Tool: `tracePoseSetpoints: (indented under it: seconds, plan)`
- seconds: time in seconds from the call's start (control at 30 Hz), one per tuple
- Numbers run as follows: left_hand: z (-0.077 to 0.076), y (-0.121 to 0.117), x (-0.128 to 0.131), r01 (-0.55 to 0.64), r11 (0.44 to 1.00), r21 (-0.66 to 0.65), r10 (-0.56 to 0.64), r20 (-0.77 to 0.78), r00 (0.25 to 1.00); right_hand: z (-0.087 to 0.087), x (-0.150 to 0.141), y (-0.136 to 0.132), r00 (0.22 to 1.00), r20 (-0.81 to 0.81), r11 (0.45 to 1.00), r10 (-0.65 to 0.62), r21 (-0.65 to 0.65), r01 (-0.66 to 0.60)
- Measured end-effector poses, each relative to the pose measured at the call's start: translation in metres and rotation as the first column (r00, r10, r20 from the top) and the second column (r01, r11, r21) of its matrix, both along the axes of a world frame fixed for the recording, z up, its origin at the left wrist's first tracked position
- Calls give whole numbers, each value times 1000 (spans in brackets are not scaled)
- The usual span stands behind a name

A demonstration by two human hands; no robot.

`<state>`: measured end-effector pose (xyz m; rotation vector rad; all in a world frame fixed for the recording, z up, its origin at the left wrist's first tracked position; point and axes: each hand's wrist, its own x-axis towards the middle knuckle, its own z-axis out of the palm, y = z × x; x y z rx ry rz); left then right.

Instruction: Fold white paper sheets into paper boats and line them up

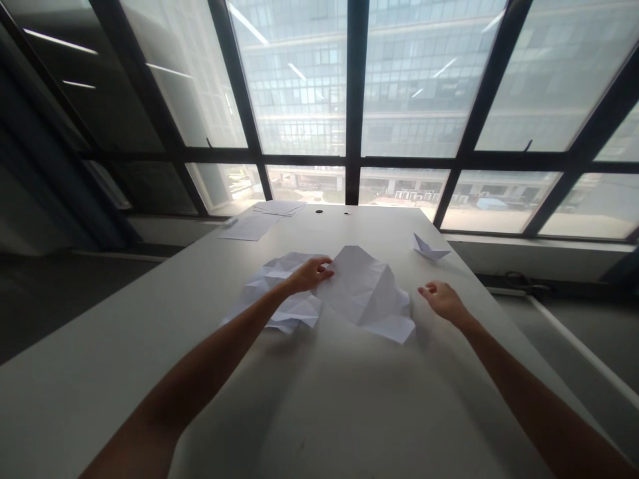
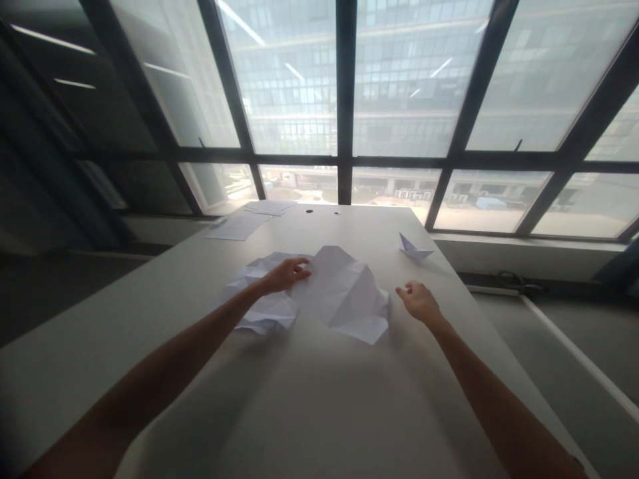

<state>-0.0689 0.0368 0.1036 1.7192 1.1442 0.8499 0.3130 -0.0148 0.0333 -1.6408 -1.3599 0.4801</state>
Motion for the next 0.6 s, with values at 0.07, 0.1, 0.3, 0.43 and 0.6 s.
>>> tracePoseSetpoints:
  seconds: [0.07,0.1,0.3,0.43,0.6]
  plan:
    - [7,2,-7,87,993,-83,-90,-35,995,13,-20,6,997,9,994,76,77,-77]
    - [11,3,-9,131,984,-121,-138,-50,989,21,-31,9,986,-47,985,159,76,-155]
    - [23,11,-27,185,973,-135,-199,-96,975,43,-92,20,699,-458,721,550,-163,-674]
    - [21,14,-47,192,959,-209,-206,-49,977,36,-119,22,704,-549,730,451,-226,-644]
    - [7,26,-95,-18,999,-32,17,-36,999,33,-149,25,634,-654,756,412,-142,-639]
